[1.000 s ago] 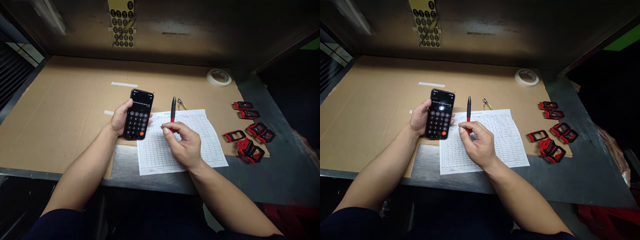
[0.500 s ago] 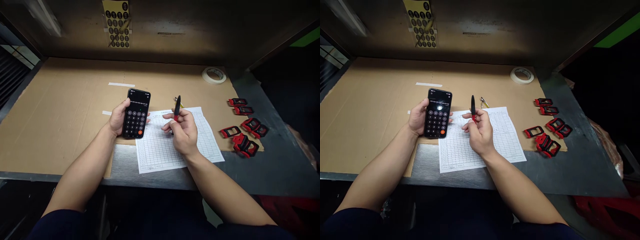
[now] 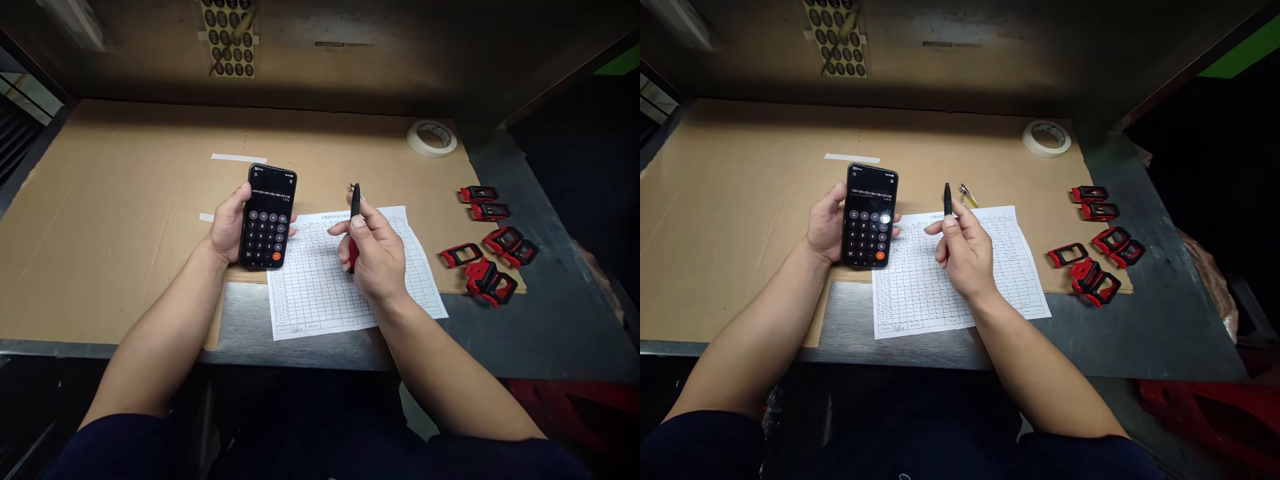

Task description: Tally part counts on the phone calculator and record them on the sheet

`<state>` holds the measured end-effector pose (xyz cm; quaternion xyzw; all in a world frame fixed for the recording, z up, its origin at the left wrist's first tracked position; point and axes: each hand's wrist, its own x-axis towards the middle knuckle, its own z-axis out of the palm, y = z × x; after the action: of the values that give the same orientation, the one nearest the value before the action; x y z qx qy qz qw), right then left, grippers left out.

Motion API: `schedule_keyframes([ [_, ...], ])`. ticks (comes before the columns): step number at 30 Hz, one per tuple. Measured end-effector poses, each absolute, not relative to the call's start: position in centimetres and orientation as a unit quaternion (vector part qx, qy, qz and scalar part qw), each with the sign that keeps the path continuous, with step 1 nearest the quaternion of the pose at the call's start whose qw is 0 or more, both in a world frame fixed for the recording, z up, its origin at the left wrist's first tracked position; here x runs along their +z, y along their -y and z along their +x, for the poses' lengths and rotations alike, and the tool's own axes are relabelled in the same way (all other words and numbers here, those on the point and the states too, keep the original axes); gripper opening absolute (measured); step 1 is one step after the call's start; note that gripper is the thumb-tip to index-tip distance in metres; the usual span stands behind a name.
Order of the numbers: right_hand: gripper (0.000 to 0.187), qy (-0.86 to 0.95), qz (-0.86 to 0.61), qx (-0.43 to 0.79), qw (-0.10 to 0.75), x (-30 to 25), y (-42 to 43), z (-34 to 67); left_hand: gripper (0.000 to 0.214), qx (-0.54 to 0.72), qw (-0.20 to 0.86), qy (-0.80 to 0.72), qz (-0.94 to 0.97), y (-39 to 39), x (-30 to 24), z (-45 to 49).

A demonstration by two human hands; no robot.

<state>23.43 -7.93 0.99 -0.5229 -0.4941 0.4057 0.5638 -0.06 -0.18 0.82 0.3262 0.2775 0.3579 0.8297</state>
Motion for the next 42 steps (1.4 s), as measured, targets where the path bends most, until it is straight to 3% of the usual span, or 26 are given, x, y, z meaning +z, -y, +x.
schedule_keyframes([
  [3,0.04,0.513,-0.534,0.366,0.563,0.97,8.07,23.49,0.068,0.361,0.83,-0.275,0.323,0.25,0.8,0.01],
  [8,0.021,0.534,-0.515,0.244,0.624,1.13,8.18,23.55,0.068,0.366,0.834,-0.268,0.314,0.37,0.91,0.15],
  [13,0.031,0.615,-0.524,0.168,0.565,0.91,8.38,23.74,0.069,0.37,0.835,-0.262,0.313,0.31,0.76,0.08],
  [20,0.023,0.691,-0.488,0.032,0.533,1.79,8.25,23.92,0.074,0.353,0.838,-0.267,0.32,0.04,0.23,-0.19],
  [27,0.024,0.728,-0.516,0.039,0.45,1.67,8.33,24.12,0.068,0.378,0.832,-0.268,0.304,0.34,0.74,0.11],
  [42,0.029,0.734,-0.521,0.052,0.431,1.72,7.86,24.34,0.073,0.372,0.831,-0.273,0.31,0.38,0.67,0.12],
])
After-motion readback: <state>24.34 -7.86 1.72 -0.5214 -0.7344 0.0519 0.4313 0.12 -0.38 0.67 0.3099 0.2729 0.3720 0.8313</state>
